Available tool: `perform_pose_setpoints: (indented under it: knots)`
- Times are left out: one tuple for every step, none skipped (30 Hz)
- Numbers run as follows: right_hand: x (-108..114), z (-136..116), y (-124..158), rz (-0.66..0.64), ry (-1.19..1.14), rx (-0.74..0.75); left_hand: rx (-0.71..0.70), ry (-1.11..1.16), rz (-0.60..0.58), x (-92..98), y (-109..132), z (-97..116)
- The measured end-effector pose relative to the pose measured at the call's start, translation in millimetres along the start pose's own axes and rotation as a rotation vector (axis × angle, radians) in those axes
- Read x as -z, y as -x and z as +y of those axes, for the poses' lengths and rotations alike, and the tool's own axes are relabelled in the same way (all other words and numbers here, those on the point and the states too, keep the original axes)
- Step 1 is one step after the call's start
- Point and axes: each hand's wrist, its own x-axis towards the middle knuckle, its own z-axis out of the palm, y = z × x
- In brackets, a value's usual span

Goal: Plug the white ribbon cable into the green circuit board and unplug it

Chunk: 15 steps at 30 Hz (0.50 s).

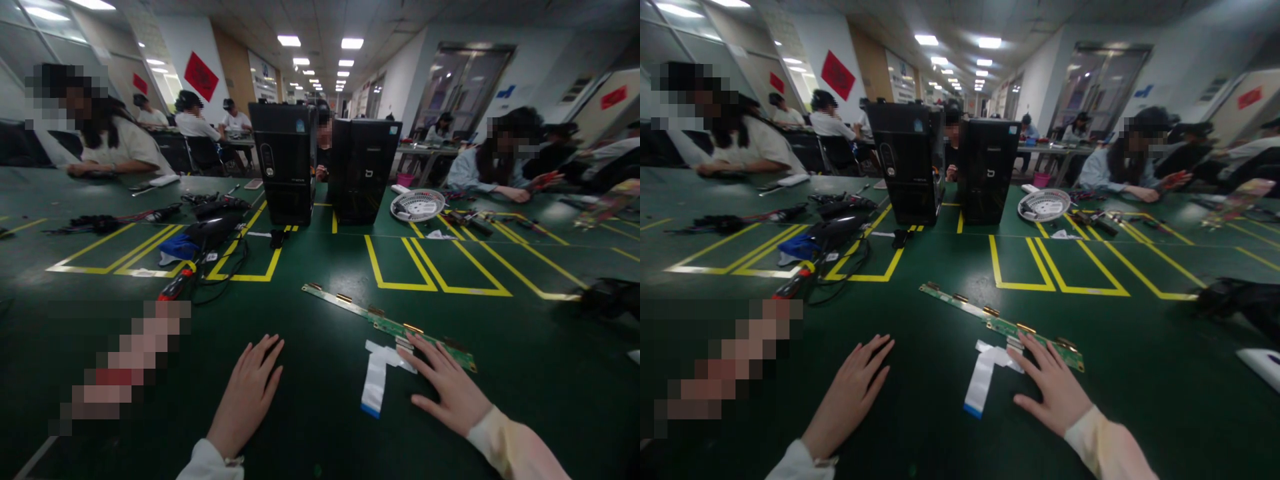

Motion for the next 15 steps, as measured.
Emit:
perform_pose_setpoints:
  knots:
    - [-0.3, 7.3, 11.8, 0.011, 0.029, -0.034, 0.005, 0.004, -0.003, 0.2, 0.1, 0.0]
    - [-0.6, 14.6, 23.6, 0.022, 0.052, -0.068, 0.009, 0.008, -0.007, 0.6, 0.1, 0.1]
    - [-0.8, 21.7, 35.4, 0.036, 0.070, -0.101, 0.011, 0.010, -0.011, 1.2, -0.1, 0.4]
    - [-1.1, 28.7, 46.9, 0.051, 0.084, -0.133, 0.011, 0.011, -0.015, 1.9, -0.3, 0.8]
    - [-1.3, 35.6, 58.3, 0.065, 0.095, -0.161, 0.011, 0.012, -0.019, 2.5, -0.5, 1.2]
    - [-1.5, 42.5, 69.4, 0.079, 0.103, -0.185, 0.011, 0.011, -0.024, 3.0, -0.7, 1.5]
    - [-1.7, 49.3, 80.1, 0.091, 0.109, -0.206, 0.013, 0.009, -0.027, 3.3, -0.8, 1.6]
    - [-1.9, 56.1, 90.7, 0.101, 0.113, -0.222, 0.015, 0.007, -0.028, 3.5, -0.8, 1.7]
    - [-2.2, 62.9, 101.1, 0.107, 0.115, -0.237, 0.016, 0.005, -0.029, 3.4, -0.7, 1.6]
    - [-2.7, 69.8, 111.4, 0.108, 0.116, -0.254, 0.015, 0.005, -0.030, 3.1, -0.6, 1.5]
    - [-3.6, 76.9, 121.6, 0.107, 0.118, -0.274, 0.014, 0.004, -0.028, 2.6, -0.4, 1.2]
    - [-5.0, 84.2, 131.8, 0.107, 0.121, -0.298, 0.013, 0.003, -0.026, 2.1, -0.2, 0.9]
    - [-7.0, 91.9, 141.9, 0.109, 0.125, -0.325, 0.011, 0.002, -0.026, 1.5, -0.1, 0.6]
    - [-9.4, 100.0, 151.6, 0.114, 0.130, -0.354, 0.010, -0.001, -0.026, 1.0, -0.1, 0.3]
    - [-12.4, 108.2, 161.0, 0.123, 0.134, -0.386, 0.010, -0.004, -0.025, 0.4, -0.2, 0.1]
